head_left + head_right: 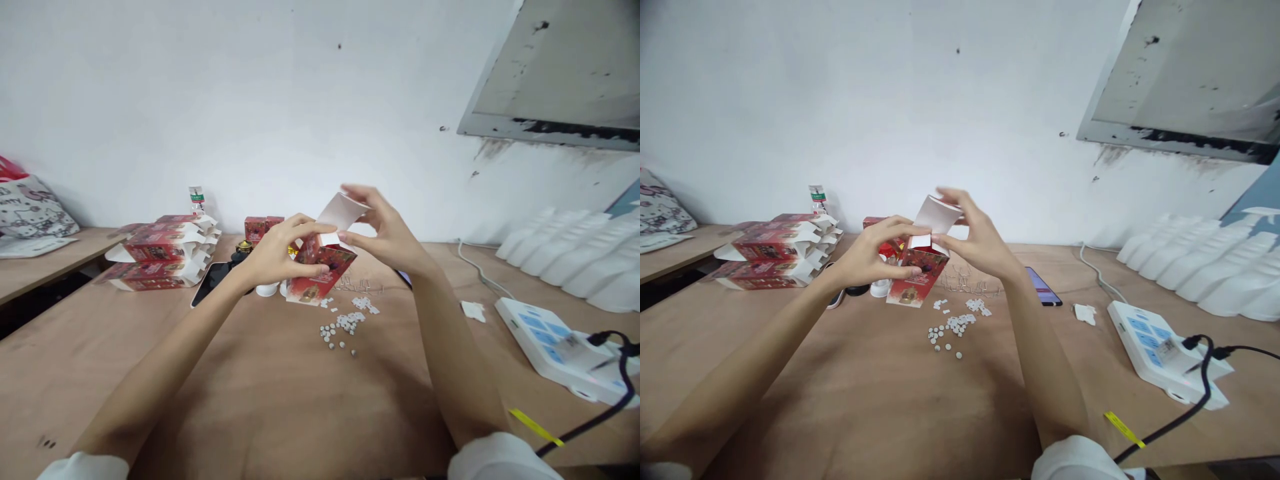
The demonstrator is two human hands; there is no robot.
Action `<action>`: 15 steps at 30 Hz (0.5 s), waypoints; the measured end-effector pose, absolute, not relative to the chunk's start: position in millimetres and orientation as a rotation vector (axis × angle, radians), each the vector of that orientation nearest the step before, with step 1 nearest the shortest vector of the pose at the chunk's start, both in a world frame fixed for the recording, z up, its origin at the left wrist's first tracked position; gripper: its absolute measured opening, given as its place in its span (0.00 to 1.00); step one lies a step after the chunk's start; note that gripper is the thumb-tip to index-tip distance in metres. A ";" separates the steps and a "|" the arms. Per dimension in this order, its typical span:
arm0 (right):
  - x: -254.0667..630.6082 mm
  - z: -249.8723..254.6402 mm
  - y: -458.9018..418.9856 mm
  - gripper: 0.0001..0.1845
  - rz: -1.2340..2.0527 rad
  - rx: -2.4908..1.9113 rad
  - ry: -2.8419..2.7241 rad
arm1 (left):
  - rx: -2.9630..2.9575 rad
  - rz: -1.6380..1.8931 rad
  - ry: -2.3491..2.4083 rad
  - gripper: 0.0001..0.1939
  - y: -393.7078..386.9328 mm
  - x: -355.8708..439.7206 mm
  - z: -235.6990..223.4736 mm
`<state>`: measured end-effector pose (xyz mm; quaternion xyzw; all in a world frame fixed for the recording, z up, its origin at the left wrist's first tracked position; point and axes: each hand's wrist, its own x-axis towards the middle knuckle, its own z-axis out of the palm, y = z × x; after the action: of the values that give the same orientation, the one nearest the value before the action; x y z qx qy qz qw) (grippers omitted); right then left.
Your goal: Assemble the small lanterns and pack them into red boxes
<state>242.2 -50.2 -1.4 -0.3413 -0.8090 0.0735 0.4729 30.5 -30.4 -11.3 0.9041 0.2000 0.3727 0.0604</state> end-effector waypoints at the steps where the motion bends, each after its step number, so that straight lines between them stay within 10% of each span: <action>1: 241.8 -1.4 -52.2 0.31 0.260 -0.801 -2.047 | 2.733 1.130 0.624 0.21 -30.2 30.1 -10.8; 15: 229.5 -4.2 -55.7 0.20 0.196 -0.777 -2.206 | 2.357 1.311 0.716 0.37 -26.4 30.0 -14.5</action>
<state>229.5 -55.7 -4.2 -0.3054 -0.8668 0.0770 0.3866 30.0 -26.4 -14.5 0.8316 0.2527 0.4627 0.1745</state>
